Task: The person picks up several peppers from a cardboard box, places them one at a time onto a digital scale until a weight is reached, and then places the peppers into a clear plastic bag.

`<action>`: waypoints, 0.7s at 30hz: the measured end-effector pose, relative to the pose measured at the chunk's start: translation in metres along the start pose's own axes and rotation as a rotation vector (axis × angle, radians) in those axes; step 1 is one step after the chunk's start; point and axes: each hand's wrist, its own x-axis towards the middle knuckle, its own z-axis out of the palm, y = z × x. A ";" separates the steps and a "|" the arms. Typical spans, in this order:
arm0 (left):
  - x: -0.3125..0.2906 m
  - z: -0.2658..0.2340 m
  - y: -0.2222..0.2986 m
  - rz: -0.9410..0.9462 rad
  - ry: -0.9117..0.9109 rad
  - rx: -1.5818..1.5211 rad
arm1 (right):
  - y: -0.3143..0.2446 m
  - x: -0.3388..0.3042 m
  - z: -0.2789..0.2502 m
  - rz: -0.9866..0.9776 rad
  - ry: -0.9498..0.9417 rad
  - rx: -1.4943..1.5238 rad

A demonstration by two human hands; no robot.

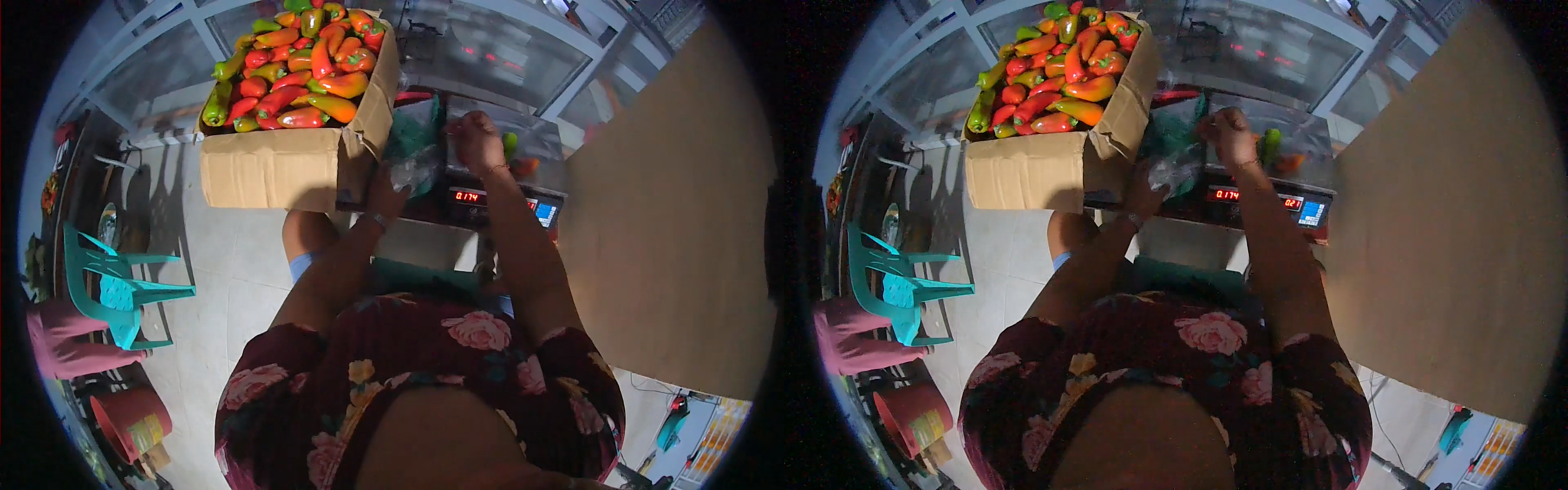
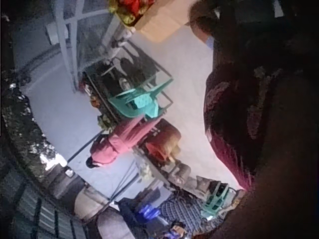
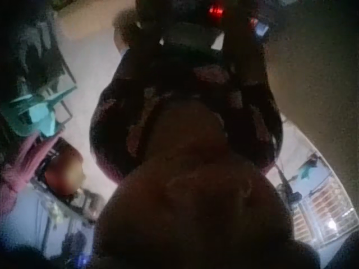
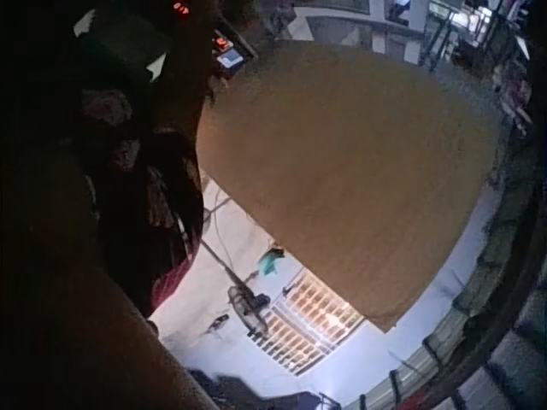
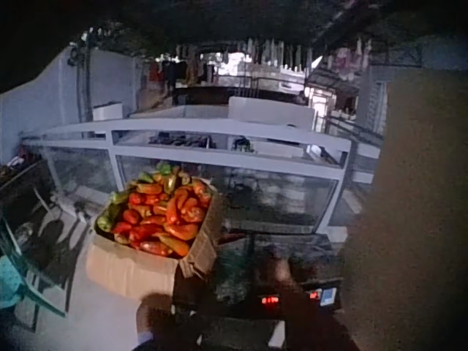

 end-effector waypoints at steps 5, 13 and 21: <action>0.005 -0.001 0.011 0.055 -0.095 -0.056 | 0.014 -0.035 0.021 -0.146 -0.240 -0.784; 0.000 -0.010 0.007 0.115 -0.194 0.003 | 0.037 -0.016 0.052 -0.199 0.130 -0.864; 0.011 0.036 -0.016 -0.035 -0.440 0.131 | -0.130 -0.001 0.023 -0.338 0.060 -0.775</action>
